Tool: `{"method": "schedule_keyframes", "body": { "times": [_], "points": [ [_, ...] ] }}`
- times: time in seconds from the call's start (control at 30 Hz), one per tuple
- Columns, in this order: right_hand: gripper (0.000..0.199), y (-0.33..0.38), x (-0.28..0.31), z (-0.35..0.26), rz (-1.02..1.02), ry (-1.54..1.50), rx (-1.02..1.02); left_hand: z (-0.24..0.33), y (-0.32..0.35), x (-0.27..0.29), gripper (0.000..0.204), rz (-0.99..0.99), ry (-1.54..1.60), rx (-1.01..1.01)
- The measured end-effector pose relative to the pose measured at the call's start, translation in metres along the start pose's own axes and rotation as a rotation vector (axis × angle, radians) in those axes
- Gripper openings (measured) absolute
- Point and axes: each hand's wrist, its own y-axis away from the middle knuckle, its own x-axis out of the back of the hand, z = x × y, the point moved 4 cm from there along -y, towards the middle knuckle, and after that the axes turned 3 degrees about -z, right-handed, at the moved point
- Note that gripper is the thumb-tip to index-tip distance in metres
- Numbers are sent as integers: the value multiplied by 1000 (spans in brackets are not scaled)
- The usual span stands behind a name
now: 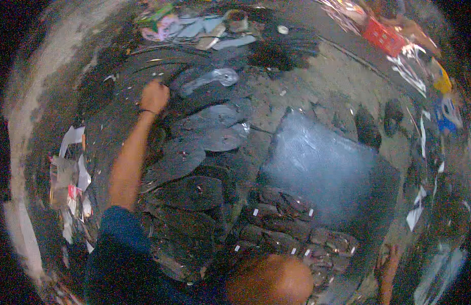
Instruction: The person wipes a dark mat on the floor with a cloth, then picks up multiple brown sandals and arranges them in neat rows on the mat. The person continues to pick up sandals from a pile and place them in organized rows.
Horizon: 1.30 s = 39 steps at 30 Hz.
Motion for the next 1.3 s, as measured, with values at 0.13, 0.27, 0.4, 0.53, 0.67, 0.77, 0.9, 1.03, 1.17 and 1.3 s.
{"method": "schedule_keyframes", "body": {
  "times": [0.13, 0.27, 0.4, 0.53, 0.67, 0.77, 0.9, 1.03, 1.17, 1.3],
  "points": [
    [50, -20, 1, -64, 38, 45, 135, 39, 17, 115, 46, 100, 227, -203],
    [74, -72, 11, -216, -71, -706, 150, 180, 93, 149, 45, -251, 1072, -328],
    [68, -104, 13, -207, -269, -968, 245, 326, 198, 96, 44, -754, 1492, -370],
    [52, -99, -39, -94, -395, -1042, -40, 408, 288, -1, 47, -1103, 1700, 25],
    [50, -94, -118, 21, -348, -1183, -387, 442, 362, -94, 43, -1262, 1455, 10],
    [45, -90, -155, 48, -156, -1220, -474, 461, 373, -97, 37, -1045, 1013, -275],
    [43, -81, -182, 70, -37, -806, -455, 469, 378, -107, 44, -840, 581, -477],
    [53, -77, -190, 66, -10, -821, -483, 472, 379, -115, 40, -881, 516, -445],
    [54, -77, -189, 66, 77, -527, -343, 485, 380, -105, 37, -843, 476, -544],
    [63, -79, -158, 47, 218, 91, -160, 487, 377, -104, 39, -799, 402, -624]
  ]
}}
